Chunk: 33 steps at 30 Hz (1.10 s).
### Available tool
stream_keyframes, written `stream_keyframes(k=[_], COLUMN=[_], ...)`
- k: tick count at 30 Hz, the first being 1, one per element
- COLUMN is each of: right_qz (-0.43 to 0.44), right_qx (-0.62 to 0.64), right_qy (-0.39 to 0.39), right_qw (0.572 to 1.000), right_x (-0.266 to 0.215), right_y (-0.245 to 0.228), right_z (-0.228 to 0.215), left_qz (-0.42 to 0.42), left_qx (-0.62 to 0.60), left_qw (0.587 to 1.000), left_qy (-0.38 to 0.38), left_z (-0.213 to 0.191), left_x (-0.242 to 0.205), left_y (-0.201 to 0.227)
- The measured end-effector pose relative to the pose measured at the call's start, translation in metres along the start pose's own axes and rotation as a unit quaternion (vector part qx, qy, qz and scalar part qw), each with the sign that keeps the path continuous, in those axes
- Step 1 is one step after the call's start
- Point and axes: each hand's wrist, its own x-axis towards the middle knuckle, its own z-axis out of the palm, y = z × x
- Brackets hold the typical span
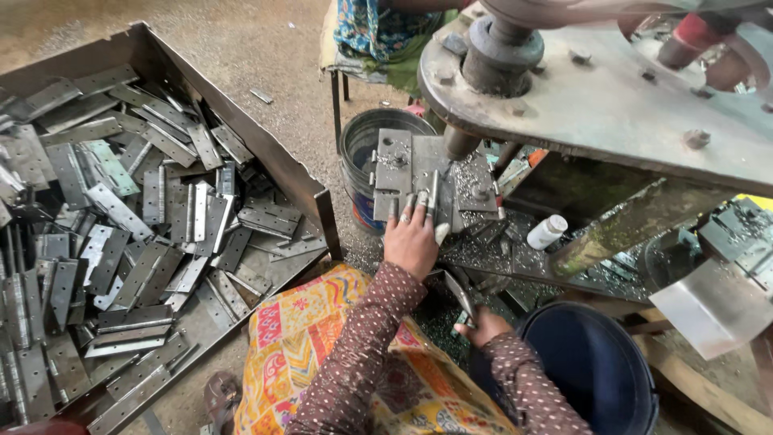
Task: The person repeatedly picks up metal hinge pieces from a bin, places them into a manual punching machine, and operates the lever to punch holes. The processed pieces are then returned to the bin.
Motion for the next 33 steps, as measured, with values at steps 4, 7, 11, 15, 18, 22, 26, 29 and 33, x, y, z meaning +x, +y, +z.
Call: stream_keyframes(k=[4,7,11,15,18,22,26,29,33], right_qz=[0.066,0.063,0.054,0.072,0.096,0.09,0.047,0.075,0.066], right_qx=[-0.072,-0.057,0.006,-0.011,0.033,-0.068,-0.058,0.0,0.003], right_qy=[-0.075,-0.047,-0.024,-0.036,-0.096,-0.089,-0.015,-0.039,-0.026], right_qw=[0.992,0.995,0.998,0.997,0.99,0.99,0.997,0.996,0.997], right_x=[0.006,0.002,-0.003,-0.011,0.001,0.002,-0.002,0.001,-0.008], right_y=[-0.008,-0.007,0.005,0.013,0.006,-0.017,-0.011,0.006,0.019], right_z=[-0.032,-0.03,0.016,0.045,0.004,-0.045,-0.033,0.006,0.034], left_qz=[-0.037,-0.047,-0.026,-0.023,-0.029,-0.025,-0.048,-0.042,-0.022], left_qx=[0.021,0.035,0.019,0.009,-0.011,-0.004,-0.014,-0.016,0.003], left_qw=[0.991,0.993,0.998,0.997,0.994,0.998,0.992,0.994,0.999], left_qy=[-0.13,-0.102,-0.058,-0.077,-0.106,-0.065,-0.115,-0.097,-0.042], left_z=[0.02,0.033,0.028,0.014,0.01,0.02,0.037,0.039,0.033], left_x=[0.008,0.025,0.026,0.002,0.004,0.017,0.036,0.037,0.015], left_y=[-0.006,-0.008,-0.011,-0.01,-0.005,-0.005,-0.003,-0.005,-0.003])
